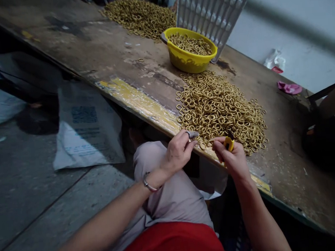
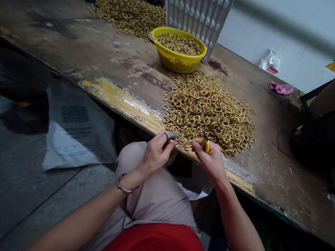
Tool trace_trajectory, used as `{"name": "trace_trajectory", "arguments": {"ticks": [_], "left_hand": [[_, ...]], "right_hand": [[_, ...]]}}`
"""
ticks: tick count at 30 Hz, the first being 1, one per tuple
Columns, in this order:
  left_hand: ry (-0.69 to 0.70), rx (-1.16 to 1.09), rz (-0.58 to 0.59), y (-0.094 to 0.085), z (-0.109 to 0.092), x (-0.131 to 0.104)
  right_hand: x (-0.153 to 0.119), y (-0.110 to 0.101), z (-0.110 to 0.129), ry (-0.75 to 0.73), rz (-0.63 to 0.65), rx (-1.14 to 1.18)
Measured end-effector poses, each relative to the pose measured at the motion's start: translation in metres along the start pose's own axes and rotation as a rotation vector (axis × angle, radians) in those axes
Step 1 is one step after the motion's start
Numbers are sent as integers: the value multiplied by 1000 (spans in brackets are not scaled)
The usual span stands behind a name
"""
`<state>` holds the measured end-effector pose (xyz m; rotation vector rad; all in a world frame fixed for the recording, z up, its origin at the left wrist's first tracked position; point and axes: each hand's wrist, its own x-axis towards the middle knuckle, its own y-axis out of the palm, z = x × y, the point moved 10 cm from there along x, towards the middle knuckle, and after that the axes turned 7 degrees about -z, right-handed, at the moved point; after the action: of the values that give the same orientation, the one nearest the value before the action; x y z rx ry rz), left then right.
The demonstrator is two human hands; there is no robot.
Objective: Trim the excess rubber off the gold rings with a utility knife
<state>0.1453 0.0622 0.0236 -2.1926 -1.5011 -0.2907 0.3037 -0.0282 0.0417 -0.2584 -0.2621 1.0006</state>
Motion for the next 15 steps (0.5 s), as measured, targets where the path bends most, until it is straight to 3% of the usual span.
{"name": "trace_trajectory", "arguments": {"ticks": [3, 6, 10, 15], "left_hand": [[-412, -412, 140, 10, 14, -30], [-713, -785, 217, 18, 11, -67], [-888, -1006, 220, 13, 3, -94], [-978, -1036, 217, 10, -2, -109]], "right_hand": [[-23, 25, 7, 42, 137, 111], [-40, 41, 18, -9, 203, 156], [-52, 47, 29, -138, 204, 139], [-63, 52, 38, -271, 265, 123]]}}
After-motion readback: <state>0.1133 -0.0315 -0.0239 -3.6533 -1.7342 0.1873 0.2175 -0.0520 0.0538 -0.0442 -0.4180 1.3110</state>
